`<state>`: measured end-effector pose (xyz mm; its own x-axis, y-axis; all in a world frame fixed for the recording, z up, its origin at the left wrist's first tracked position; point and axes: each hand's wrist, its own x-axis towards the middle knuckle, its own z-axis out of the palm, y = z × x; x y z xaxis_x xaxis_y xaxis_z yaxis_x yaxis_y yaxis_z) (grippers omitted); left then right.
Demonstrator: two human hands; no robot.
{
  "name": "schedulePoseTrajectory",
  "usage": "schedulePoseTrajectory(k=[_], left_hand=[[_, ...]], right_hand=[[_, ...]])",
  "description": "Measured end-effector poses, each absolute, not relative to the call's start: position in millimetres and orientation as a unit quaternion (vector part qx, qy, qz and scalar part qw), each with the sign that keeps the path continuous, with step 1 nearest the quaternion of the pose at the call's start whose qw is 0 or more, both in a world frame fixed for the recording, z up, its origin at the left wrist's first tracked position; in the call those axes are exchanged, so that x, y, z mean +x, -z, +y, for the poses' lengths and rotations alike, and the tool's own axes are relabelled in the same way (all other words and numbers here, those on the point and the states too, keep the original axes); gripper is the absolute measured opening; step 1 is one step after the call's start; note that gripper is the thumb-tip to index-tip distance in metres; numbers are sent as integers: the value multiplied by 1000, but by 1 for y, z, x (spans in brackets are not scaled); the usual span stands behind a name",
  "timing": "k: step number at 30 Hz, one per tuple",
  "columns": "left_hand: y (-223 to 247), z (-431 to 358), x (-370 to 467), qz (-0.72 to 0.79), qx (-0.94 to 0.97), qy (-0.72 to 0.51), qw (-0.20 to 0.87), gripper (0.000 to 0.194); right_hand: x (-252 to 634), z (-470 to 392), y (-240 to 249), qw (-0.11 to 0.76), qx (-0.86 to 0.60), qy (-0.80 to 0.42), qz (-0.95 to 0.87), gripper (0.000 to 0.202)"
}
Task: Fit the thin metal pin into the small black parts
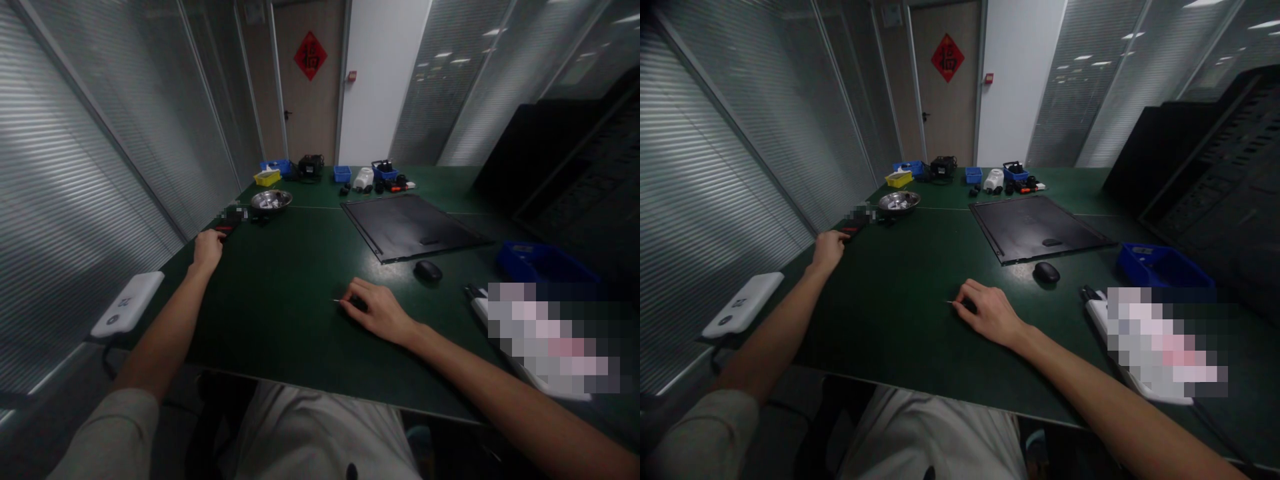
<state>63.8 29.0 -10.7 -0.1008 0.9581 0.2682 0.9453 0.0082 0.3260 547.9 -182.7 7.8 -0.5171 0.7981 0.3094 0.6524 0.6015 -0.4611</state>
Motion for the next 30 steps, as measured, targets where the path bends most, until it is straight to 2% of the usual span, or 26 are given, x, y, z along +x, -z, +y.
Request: schedulePoseTrajectory(k=[4, 16, 23, 30], left_hand=[[12, 33, 62, 709, 664, -239, -2, 39], [10, 39, 47, 724, 637, -259, 46, 18], [6, 31, 56, 736, 641, -219, -9, 20], [0, 28, 63, 749, 632, -197, -9, 18]], right_hand=[[548, -182, -6, 255, -419, -138, -860, 12], [547, -184, -8, 245, -423, -136, -862, 14], [548, -184, -10, 243, -420, -136, -864, 15], [547, -184, -9, 238, -423, -135, -864, 14]])
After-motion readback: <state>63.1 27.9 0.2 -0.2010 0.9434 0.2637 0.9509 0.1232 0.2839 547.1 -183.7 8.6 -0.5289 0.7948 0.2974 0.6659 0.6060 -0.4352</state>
